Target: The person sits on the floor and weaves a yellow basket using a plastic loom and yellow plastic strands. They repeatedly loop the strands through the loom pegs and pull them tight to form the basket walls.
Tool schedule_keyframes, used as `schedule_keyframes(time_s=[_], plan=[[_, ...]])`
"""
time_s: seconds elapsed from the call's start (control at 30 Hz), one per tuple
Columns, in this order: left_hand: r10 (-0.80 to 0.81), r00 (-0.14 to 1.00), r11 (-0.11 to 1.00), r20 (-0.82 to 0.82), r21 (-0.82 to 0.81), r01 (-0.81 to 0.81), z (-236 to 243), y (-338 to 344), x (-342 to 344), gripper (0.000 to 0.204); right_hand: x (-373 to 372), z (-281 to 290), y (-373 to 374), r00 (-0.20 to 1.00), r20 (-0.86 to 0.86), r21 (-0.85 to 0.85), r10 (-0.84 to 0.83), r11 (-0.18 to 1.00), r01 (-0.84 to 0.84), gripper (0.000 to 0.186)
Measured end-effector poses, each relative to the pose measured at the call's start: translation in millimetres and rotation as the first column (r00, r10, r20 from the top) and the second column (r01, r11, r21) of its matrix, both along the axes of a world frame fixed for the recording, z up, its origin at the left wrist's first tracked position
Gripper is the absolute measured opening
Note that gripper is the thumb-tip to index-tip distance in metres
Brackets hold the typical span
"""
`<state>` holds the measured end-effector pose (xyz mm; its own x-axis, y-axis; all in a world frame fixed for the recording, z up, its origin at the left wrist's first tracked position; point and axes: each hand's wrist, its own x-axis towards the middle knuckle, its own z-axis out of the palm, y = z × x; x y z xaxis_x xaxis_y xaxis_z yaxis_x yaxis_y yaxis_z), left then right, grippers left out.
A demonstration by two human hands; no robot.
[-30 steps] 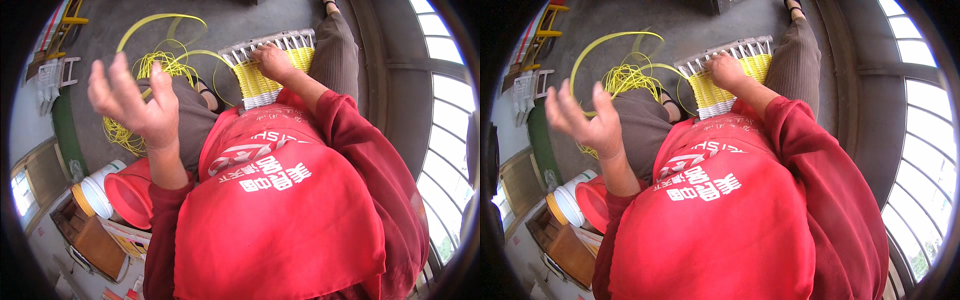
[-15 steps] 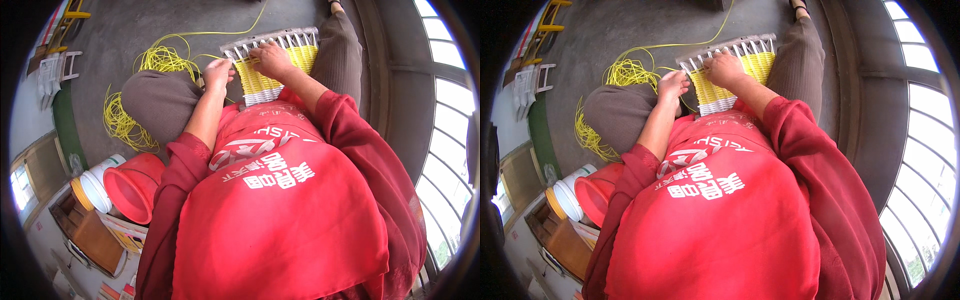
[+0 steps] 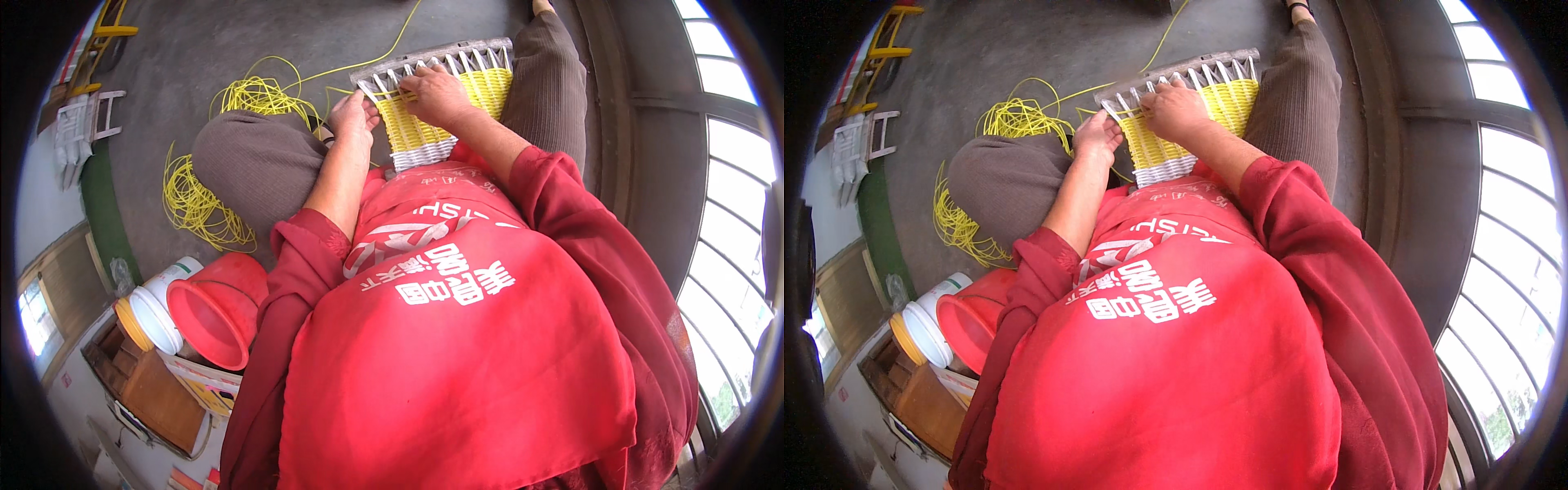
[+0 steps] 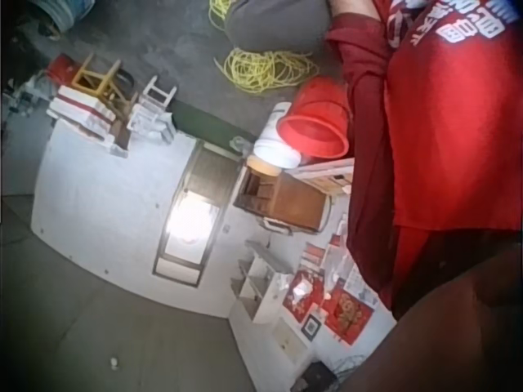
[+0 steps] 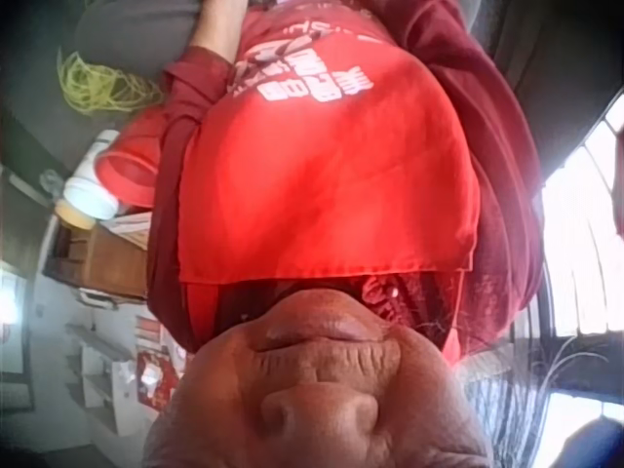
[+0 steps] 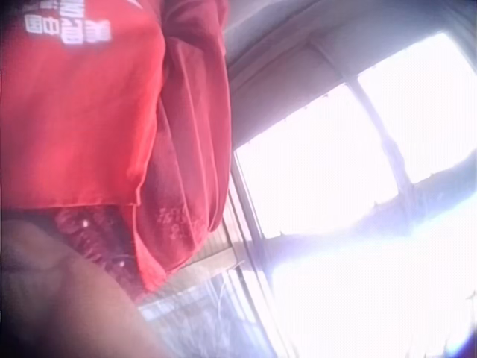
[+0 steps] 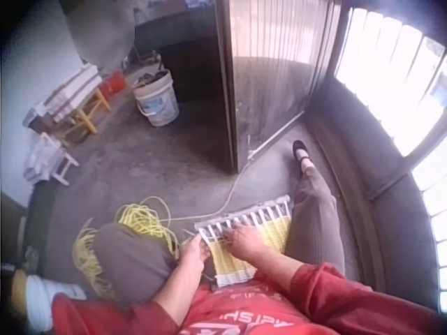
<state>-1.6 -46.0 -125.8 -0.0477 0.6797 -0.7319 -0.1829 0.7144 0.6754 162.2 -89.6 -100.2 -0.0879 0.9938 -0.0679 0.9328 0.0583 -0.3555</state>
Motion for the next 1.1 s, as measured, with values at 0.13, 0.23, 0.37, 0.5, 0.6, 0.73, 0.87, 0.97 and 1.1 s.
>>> schedule_keyframes(time_s=[0.13,0.23,0.37,0.5,0.6,0.73,0.87,0.97,1.1], plan=[[0.086,0.996,0.996,-0.005,-0.032,-0.086,-3.5,1.6,-2.0,0.011,-0.5,4.5,-2.0,1.000,0.000,-0.004,-0.008,1.000,0.008,0.019],[0.134,0.991,0.987,-0.029,-0.085,-0.136,-6.6,2.8,-4.0,0.004,-1.6,6.6,-4.4,1.000,0.008,0.004,-0.010,1.000,0.010,0.018],[0.194,0.980,0.975,-0.029,-0.107,-0.196,-4.8,-1.3,-0.3,0.005,-3.1,7.3,-7.2,1.000,0.019,0.005,-0.019,1.000,0.019,0.018],[0.221,0.975,0.967,-0.026,-0.121,-0.222,-1.6,-1.9,-0.1,0.007,-4.5,7.9,-9.8,1.000,0.011,0.009,-0.026,1.000,0.026,0.026],[0.203,0.978,0.977,0.043,-0.074,-0.200,2.0,-5.6,-4.0,0.010,-2.5,9.2,-9.8,0.999,-0.025,0.010,-0.038,0.999,0.038,0.025],[0.101,0.995,0.990,-0.006,0.102,-0.100,11.3,-11.8,-9.3,0.010,-4.3,14.4,-3.0,0.974,-0.167,0.060,-0.153,0.985,0.165,0.022],[-0.130,0.941,0.883,-0.312,0.395,0.253,11.5,-12.2,-9.4,0.006,-19.2,13.9,16.6,0.961,-0.208,-0.085,-0.182,0.982,0.167,0.016],[-0.132,0.783,0.676,-0.607,0.523,0.519,11.9,-9.8,-5.4,0.007,-29.1,2.4,32.1,0.976,-0.099,-0.144,-0.193,0.973,0.178,0.017],[-0.136,0.733,0.616,-0.666,0.523,0.589,-1.5,-3.5,-2.3,0.009,-34.1,11.5,45.7,0.987,-0.004,-0.303,-0.161,0.941,0.152,0.023]])
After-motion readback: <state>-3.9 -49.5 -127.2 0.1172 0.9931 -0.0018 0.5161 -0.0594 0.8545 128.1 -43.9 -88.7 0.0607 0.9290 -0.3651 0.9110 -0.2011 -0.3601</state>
